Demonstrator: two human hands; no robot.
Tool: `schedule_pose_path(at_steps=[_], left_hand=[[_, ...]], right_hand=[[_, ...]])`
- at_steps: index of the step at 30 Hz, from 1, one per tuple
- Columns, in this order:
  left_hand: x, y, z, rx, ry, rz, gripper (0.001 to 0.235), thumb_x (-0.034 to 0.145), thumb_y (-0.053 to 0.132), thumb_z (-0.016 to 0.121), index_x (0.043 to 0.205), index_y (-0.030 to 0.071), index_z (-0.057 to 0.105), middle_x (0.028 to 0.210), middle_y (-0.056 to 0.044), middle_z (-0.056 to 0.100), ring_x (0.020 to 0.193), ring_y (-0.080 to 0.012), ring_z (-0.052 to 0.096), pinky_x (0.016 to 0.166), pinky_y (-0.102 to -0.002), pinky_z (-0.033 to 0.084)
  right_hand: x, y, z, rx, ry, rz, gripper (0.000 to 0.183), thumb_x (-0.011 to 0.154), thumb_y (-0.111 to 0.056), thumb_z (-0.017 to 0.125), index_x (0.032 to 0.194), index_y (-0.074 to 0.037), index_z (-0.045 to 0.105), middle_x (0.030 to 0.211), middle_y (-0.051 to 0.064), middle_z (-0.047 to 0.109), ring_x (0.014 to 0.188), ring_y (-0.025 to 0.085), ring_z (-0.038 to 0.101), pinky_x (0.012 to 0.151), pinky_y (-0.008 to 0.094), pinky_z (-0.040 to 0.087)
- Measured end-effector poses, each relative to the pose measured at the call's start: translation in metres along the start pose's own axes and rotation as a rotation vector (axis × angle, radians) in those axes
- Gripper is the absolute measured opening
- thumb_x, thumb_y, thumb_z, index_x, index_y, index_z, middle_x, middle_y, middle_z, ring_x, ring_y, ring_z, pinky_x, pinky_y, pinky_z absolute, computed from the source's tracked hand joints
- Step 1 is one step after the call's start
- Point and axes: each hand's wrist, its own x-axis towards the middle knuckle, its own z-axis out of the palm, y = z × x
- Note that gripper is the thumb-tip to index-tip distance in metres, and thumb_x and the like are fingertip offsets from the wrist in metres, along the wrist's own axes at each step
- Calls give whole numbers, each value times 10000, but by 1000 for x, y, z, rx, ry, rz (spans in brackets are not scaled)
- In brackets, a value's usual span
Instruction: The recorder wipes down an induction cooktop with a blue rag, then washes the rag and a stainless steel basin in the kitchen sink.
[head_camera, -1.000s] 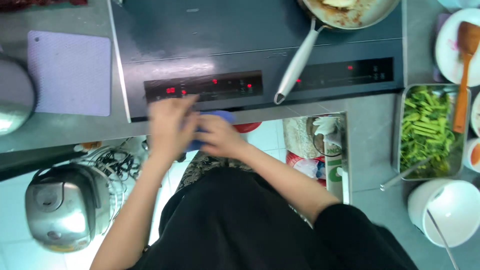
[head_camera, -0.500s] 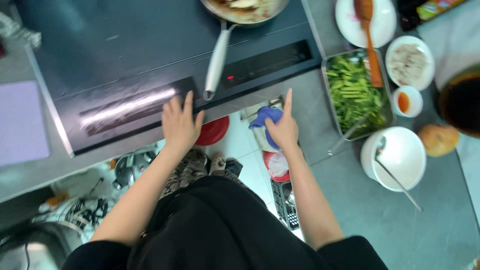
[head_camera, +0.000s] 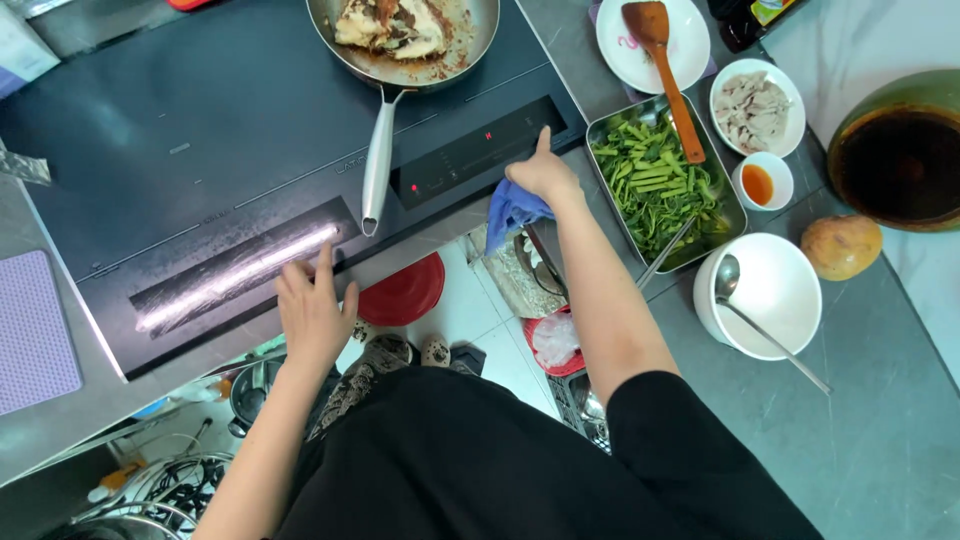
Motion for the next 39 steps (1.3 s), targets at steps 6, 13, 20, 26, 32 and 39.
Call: schedule_pose_path(at_steps=[6,13,20,26,32,39], left_hand=[[-7,-7,8,-17,-45,-40,719,835,217,779,1485,42,527,1139,-194,487,1044,-381,473,900,-477,454],[2,1,21,-33,-17,10,712,819,195,784,1467,35,535,1146,-191,480,1062,-382,477,930,-481,463],[13,2,27,-55,-56,1,752,806,173,791,1491,35,513,1167,-186,469,1053,-376,469,893,-468,468],[17,0,28,-70,-52,-19,757,797,172,796,1488,41,515,1172,-185,462,1054,-376,468,891,-469,465],[26,-2,37,-212,-70,-44,766,811,235,811,1494,62,509,1187,-192,454,1061,-376,467,931,-474,461],[65,27,15,-530,-214,-222,913,816,457,806,1554,93,411,1078,-110,575,910,-243,598,802,-401,532]], right_hand=[[-109,-34,24,-365,141,-286,1106,852,-382,653,1683,-295,-72,1151,259,704,1011,434,714,891,538,554],[-119,-60,48,-721,123,-565,1102,831,-321,694,1634,-476,-44,1092,199,700,938,392,704,865,505,508],[-116,-81,45,-968,-29,-598,1131,856,-386,740,1622,-504,-84,1117,191,695,989,369,691,913,482,445],[-117,-92,40,-987,-128,-568,1164,837,-362,766,1621,-526,-79,1089,133,717,980,316,704,903,479,449],[-115,-92,42,-984,-133,-557,1128,864,-327,734,1628,-520,-73,1071,134,728,981,334,711,916,481,452],[-114,-91,43,-993,-127,-572,1169,842,-309,757,1629,-500,-86,1070,160,718,980,354,700,937,498,434]])
